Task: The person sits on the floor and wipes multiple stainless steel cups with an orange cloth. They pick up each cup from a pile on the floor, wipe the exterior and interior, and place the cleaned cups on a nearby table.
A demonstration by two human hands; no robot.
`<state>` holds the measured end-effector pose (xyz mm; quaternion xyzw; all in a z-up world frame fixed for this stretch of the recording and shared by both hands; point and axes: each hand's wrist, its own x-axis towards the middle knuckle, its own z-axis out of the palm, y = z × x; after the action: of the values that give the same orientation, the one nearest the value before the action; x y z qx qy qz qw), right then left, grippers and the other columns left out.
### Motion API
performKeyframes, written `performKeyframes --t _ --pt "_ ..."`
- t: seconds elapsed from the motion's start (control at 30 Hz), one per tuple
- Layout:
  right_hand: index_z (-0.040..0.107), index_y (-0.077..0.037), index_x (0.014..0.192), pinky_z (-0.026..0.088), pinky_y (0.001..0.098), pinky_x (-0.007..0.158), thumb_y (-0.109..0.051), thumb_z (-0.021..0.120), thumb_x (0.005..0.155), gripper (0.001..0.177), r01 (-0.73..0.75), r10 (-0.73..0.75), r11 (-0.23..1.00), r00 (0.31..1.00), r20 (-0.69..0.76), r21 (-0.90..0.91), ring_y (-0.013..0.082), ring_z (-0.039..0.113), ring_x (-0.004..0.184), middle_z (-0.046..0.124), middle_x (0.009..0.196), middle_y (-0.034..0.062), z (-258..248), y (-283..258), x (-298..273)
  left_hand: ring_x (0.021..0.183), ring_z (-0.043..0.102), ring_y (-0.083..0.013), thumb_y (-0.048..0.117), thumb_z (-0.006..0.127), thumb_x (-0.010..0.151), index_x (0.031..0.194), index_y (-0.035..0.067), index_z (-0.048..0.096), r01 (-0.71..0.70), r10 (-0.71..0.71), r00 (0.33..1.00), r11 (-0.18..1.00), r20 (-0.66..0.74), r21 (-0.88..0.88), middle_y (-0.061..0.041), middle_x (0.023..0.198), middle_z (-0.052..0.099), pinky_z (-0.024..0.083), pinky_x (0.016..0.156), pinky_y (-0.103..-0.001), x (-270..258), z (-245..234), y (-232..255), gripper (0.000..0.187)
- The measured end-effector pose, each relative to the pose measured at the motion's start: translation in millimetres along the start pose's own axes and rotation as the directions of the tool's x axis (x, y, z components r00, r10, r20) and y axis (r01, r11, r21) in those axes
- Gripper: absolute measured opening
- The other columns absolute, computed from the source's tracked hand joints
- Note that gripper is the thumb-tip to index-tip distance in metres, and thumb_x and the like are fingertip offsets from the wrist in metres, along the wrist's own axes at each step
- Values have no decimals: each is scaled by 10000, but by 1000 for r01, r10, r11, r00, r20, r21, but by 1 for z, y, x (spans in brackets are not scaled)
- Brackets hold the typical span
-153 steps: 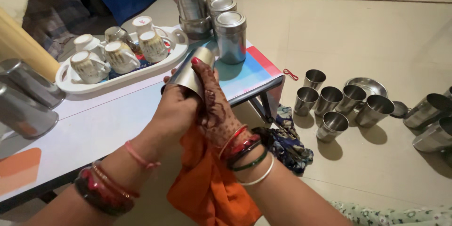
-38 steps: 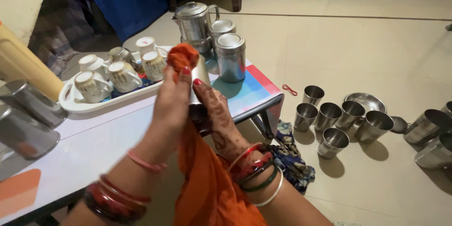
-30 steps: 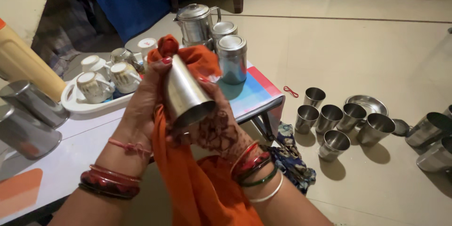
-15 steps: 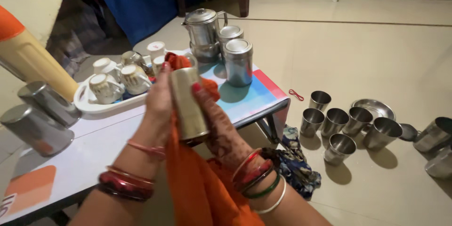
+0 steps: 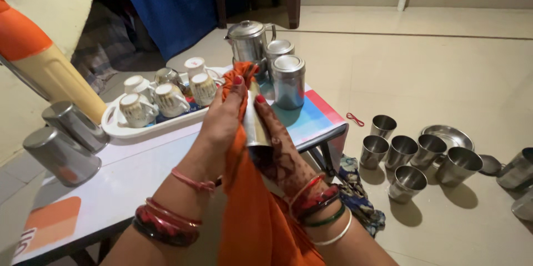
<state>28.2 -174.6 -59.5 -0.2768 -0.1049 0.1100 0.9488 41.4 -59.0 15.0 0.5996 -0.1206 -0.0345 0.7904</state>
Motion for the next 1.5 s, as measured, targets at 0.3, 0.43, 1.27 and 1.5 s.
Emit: performKeyframes --t 0.3,0.43,1.27,1.5 --pt "647 -49 1177 605 389 657 -650 446 889 696 -294 196 783 953 -232 -548 175 724 794 734 896 41 -5 -8 3 943 691 -240 357 630 1018 1251 58 646 -139 139 990 990 -30 -14 -113 1080 712 597 822 -357 -1 -21 5 380" --pt "661 -4 1181 517 244 715 -700 561 966 735 188 -134 845 981 144 -500 93 609 831 677 942 17 -18 21 9 841 741 -231 495 496 1006 1226 97 651 -100 390 896 644 -213 758 -84 948 755 564 731 -348 -23 -7 6 480" --pt "635 -48 1267 590 373 612 -595 626 893 663 -69 63 947 998 -29 -313 224 712 783 720 967 99 46 5 -16 951 569 -154 844 396 894 1077 102 741 21 -47 998 816 30 577 -25 974 683 413 786 -271 -20 -60 39 839" --pt "694 81 1154 528 293 628 -751 694 766 918 -97 -12 716 989 -151 -691 178 665 789 697 927 74 22 42 17 800 694 -202 471 743 806 1007 58 812 79 -50 997 633 -61 770 -123 918 789 531 641 -358 -39 -62 96 463"
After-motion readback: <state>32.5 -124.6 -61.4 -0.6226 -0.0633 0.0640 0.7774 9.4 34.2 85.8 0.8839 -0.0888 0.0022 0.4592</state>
